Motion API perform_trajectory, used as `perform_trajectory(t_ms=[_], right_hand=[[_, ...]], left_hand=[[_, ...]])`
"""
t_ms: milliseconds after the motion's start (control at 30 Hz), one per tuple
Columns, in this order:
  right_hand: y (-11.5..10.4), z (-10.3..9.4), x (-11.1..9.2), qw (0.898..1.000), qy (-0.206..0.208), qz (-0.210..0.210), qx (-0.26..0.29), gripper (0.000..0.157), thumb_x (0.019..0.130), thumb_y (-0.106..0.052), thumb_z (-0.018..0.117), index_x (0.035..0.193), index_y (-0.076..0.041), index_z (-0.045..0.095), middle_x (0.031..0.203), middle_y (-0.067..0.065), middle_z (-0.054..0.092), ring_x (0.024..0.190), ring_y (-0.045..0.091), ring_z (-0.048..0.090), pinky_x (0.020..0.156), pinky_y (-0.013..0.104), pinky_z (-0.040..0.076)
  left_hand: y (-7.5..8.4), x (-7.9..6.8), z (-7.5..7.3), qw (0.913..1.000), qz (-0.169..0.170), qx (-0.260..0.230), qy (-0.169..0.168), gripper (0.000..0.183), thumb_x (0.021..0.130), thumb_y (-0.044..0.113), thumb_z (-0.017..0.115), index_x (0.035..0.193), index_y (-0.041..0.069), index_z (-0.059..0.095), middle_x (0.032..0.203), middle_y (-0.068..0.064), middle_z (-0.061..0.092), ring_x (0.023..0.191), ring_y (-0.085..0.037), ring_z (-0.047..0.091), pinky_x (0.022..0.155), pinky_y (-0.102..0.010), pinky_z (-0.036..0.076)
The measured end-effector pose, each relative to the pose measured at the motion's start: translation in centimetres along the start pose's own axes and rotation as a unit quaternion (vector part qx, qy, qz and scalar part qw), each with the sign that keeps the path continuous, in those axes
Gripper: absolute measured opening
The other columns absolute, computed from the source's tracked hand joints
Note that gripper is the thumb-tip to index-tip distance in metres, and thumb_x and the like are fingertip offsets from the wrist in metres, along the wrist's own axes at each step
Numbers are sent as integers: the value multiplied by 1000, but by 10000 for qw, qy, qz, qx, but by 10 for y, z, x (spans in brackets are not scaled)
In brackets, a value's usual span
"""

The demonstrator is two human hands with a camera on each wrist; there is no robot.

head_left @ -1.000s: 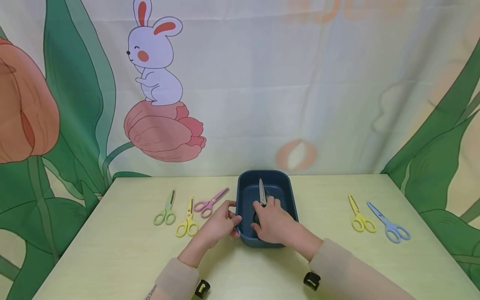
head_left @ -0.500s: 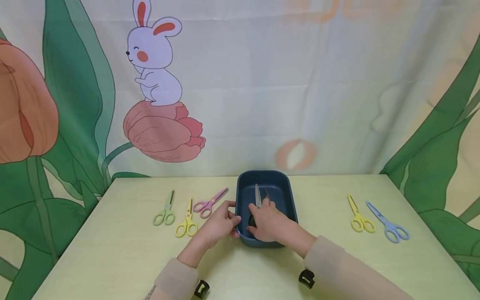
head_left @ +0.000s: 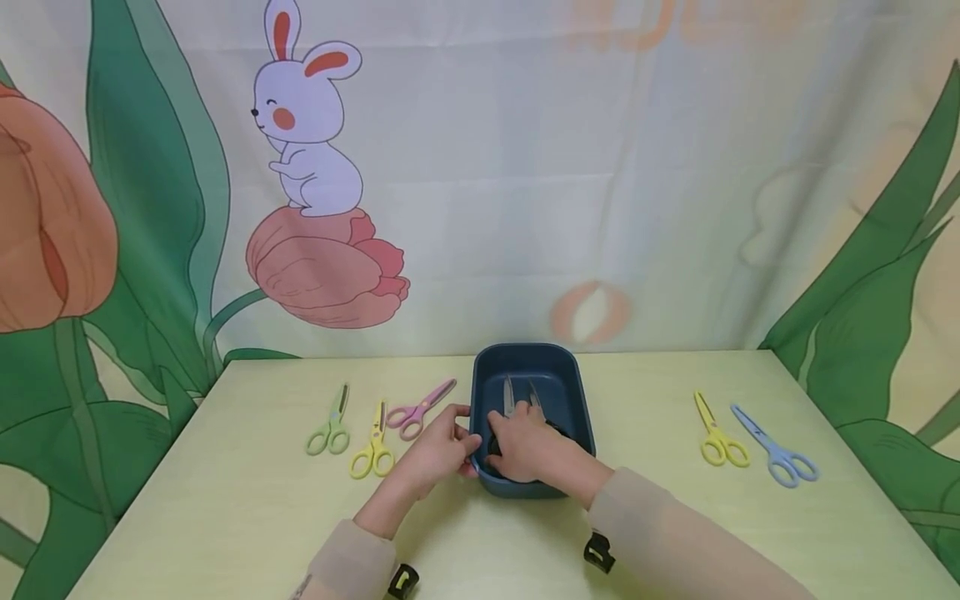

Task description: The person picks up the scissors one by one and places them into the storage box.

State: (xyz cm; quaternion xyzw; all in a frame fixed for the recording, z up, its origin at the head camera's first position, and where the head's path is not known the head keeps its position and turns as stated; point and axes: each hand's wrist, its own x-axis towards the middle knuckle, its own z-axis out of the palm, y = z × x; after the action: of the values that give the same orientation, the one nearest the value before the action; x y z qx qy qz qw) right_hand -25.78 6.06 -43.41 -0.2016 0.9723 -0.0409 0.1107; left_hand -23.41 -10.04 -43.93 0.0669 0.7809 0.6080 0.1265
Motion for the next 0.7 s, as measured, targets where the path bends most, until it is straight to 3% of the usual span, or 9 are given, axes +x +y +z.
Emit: perform_trajectory(t_ms=[333,700], right_hand=[[-2,3,5,9994,-317,106,-21,61,97,-45,70,143,-9,51,128,27,51,118,42,53,98,56,49],[2,4,5,9999,-94,-118,-64,51,94,-49,73,127,-11,62,122,23,60,113,38,59,90,55,55]], left_hand=[[-4,2,0,10000,45,13,-41,46,104,-4,53,146,-11,36,90,-15,54,57,-15,58,59,-31,58],[-4,2,-1,10000,74,28,-25,46,104,-3,54,146,-10,37,89,-14,54,57,-16,58,61,-33,59]])
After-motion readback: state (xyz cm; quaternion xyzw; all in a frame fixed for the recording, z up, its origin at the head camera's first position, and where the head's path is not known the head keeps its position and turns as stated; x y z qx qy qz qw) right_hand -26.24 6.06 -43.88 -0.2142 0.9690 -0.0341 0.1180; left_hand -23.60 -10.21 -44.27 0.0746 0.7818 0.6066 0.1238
